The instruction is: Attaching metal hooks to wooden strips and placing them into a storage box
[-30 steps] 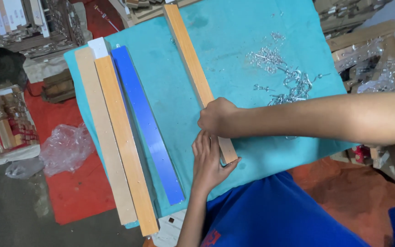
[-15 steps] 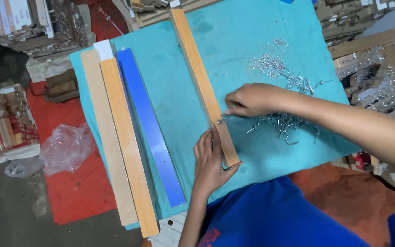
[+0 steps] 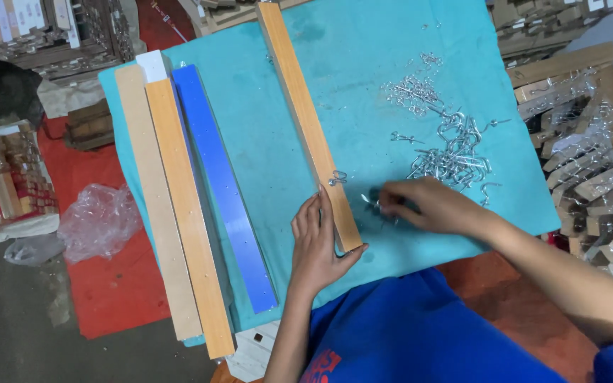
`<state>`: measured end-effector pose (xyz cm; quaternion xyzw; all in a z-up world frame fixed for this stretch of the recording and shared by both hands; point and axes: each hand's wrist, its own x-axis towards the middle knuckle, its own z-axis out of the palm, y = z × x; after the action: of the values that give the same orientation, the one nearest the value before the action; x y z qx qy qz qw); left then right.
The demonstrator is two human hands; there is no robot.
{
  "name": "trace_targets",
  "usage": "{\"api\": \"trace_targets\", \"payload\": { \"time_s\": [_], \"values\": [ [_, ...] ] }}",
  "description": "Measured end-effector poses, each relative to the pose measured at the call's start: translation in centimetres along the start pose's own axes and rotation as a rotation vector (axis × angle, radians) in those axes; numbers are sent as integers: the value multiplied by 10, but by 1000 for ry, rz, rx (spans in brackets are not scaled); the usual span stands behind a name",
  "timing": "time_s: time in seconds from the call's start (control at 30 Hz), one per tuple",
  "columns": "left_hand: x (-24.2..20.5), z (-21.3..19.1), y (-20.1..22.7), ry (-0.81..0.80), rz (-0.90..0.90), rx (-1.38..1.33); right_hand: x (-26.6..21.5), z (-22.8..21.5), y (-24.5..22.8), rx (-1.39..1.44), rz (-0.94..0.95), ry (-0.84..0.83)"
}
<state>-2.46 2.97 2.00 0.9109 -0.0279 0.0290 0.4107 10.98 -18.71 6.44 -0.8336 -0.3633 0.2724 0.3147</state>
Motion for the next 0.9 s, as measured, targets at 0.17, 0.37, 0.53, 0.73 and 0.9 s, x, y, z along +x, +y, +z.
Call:
{"api": "trace_targets", "payload": {
  "time_s": [0.17,0.37,0.53,0.73,0.9],
  "values": [
    [0,-1,2,-21,-11,1,8,1,-26,38,134,-263],
    [-1,-1,0,-18,-6,8,27,10,-17,-27,194,-404],
    [-2,2,-1,-9,-1,9,28,10,-19,39,201,-440],
    [-2,2,0,-2,-2,-2,30,7,-24,25,223,-457],
    [-3,2,0,12,5,1,30,8,-26,53,235,-464]
  ]
}}
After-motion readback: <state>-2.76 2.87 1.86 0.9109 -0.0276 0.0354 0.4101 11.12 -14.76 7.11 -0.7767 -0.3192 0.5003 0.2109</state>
